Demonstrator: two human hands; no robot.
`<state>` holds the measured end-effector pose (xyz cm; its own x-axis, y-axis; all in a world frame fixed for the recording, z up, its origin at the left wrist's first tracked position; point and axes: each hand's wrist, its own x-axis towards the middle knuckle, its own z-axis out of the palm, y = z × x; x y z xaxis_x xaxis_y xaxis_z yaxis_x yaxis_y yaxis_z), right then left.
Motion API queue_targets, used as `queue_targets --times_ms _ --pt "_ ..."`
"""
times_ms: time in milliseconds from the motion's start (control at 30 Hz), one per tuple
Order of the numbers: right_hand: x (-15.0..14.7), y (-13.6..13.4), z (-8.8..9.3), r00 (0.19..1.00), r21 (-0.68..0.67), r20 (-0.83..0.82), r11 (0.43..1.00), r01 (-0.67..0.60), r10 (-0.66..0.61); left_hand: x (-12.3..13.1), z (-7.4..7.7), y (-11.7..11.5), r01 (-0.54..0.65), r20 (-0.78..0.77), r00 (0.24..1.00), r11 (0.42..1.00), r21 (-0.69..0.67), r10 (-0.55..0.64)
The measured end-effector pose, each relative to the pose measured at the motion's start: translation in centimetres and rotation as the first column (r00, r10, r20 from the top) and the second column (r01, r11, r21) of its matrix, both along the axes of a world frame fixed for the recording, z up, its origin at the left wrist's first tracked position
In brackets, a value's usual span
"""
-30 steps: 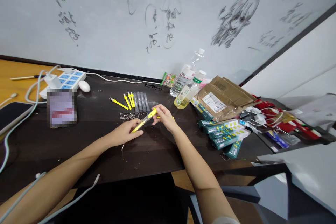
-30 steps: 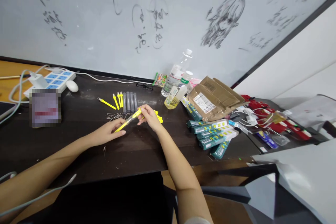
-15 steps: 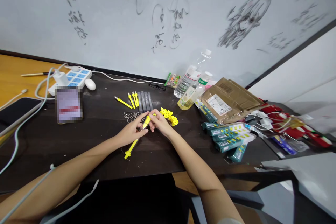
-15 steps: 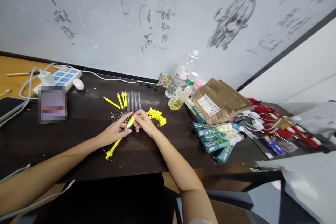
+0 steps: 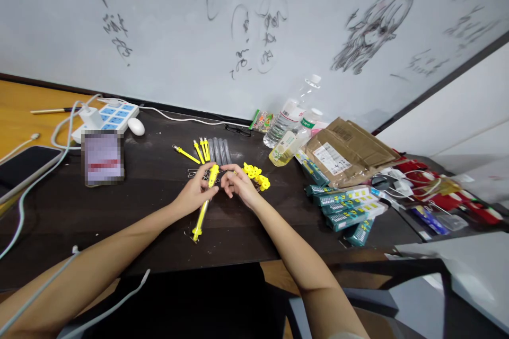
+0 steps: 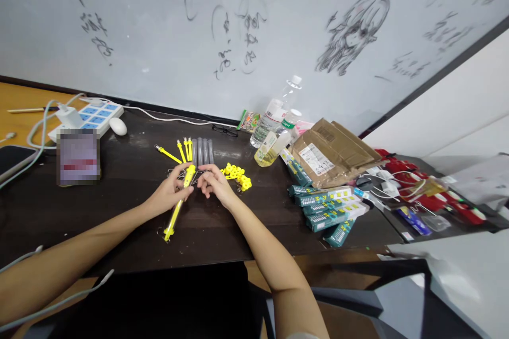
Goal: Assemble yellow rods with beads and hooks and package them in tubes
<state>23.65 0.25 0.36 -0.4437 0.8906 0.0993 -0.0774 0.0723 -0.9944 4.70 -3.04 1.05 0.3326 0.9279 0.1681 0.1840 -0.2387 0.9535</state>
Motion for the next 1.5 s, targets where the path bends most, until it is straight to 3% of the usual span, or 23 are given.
queue_targets --times_ms 67,133,233,333,467,700,900,1000,1133,1300,1500 --pt "0.4 0.3 -0.2 0.977 0.184 0.133 0.973 0.139 -0.164 -0.6 0.1 0.8 -0.141 0.045 0.989 0.990 -0.004 0.141" --pt "0.7 0.5 -0.5 0.910 0.376 0.283 0.908 0.184 -0.302 -1.2 0.2 1.4 -0.247 0.065 0.967 0.969 -0.003 0.246" --pt "0.8 0.4 -0.6 0.798 0.558 0.463 0.827 0.076 -0.385 -1.6 0.3 2.0 -0.318 0.062 0.946 0.948 0.006 0.317" --pt "0.3 -0.1 -0.4 0.735 0.637 0.551 0.768 -0.063 -0.396 -1.5 0.0 1.9 -0.299 0.049 0.953 0.954 0.002 0.299" --pt "-0.2 -0.6 -0.1 0.708 0.662 0.591 0.734 -0.153 -0.386 -1.1 -0.4 1.8 -0.261 0.059 0.964 0.965 -0.003 0.261" --pt "-0.4 -0.7 -0.5 0.689 0.682 0.619 0.692 -0.235 -0.376 -1.3 -0.5 2.1 -0.302 0.072 0.951 0.953 -0.009 0.302" --pt "-0.8 -0.4 -0.5 0.582 0.713 0.686 0.560 -0.422 -0.436 -1.1 -0.8 1.9 -0.270 0.073 0.960 0.963 0.002 0.270" --pt "-0.7 -0.3 -0.4 0.546 0.716 0.695 0.524 -0.462 -0.468 -1.0 -1.0 1.9 -0.260 0.082 0.962 0.965 -0.005 0.260" --pt "-0.3 -0.3 -0.2 0.534 0.713 0.700 0.509 -0.482 -0.475 -1.0 -1.0 1.9 -0.263 0.074 0.962 0.965 -0.011 0.263" --pt "-0.6 -0.2 0.0 0.566 0.723 0.680 0.557 -0.409 -0.466 -1.0 -0.9 1.9 -0.277 0.070 0.958 0.961 -0.015 0.277" --pt "-3.1 0.8 0.5 0.457 0.691 0.722 0.501 -0.521 -0.520 -1.1 -0.8 1.9 -0.273 0.066 0.960 0.962 0.001 0.273"
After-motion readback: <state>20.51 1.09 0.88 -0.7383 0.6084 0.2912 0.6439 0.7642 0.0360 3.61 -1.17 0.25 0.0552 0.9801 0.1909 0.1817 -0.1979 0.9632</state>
